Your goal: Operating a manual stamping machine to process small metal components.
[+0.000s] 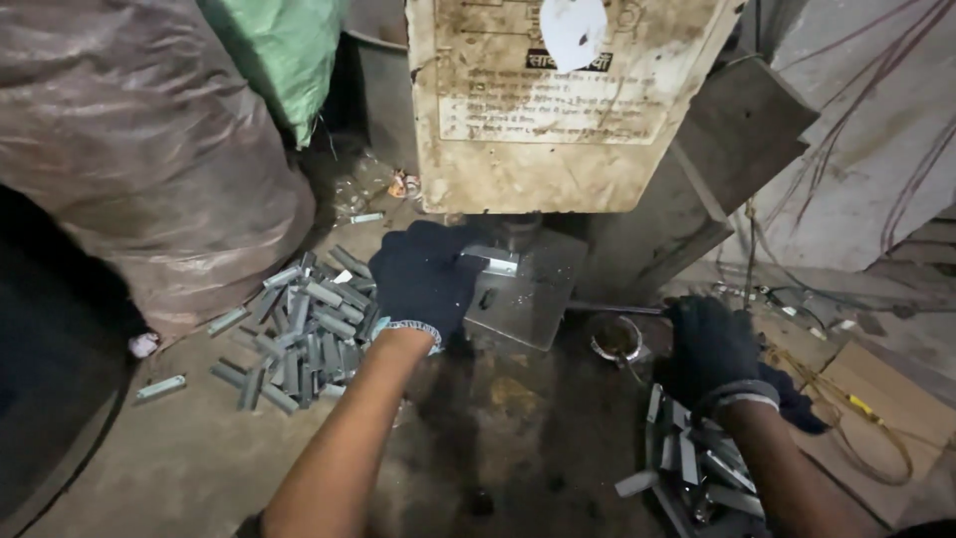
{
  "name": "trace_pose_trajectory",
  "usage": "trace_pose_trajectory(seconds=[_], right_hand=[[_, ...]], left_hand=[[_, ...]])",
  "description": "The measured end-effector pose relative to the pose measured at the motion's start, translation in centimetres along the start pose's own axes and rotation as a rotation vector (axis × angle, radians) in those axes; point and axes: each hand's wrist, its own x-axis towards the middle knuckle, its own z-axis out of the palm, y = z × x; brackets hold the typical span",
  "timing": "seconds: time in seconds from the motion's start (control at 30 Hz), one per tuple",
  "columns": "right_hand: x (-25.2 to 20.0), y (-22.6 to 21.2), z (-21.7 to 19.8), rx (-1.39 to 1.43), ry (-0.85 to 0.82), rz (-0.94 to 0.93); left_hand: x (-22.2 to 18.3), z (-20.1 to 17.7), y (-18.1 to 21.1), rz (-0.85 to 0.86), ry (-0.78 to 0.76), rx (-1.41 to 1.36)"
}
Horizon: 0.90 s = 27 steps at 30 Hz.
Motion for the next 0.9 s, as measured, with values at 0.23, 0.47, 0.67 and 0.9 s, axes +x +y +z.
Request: trace_pose_trajectory(seconds=[0.23, 0.47, 0.67, 0.9], right_hand=[[1.5, -0.6, 4.9, -0.070, -0.006, 0.007], [1.3, -1.8, 5.6, 0.086, -0.113, 0.025], [0.7, -1.6, 6.0, 0.242, -0.149, -0.056], [-0.5, -1.0, -8.2, 0.018, -0.128, 0.028]], left_hand=[[0.9, -0.8, 0.5, -0.060, -0.148, 0.062], [1.4, -0.6, 0.1, 0.014, -0.082, -0.010], [2.8, -2.2, -0.2, 0.135, -0.218, -0.029], [2.1, -1.8, -1.3, 0.169, -0.252, -0.004]])
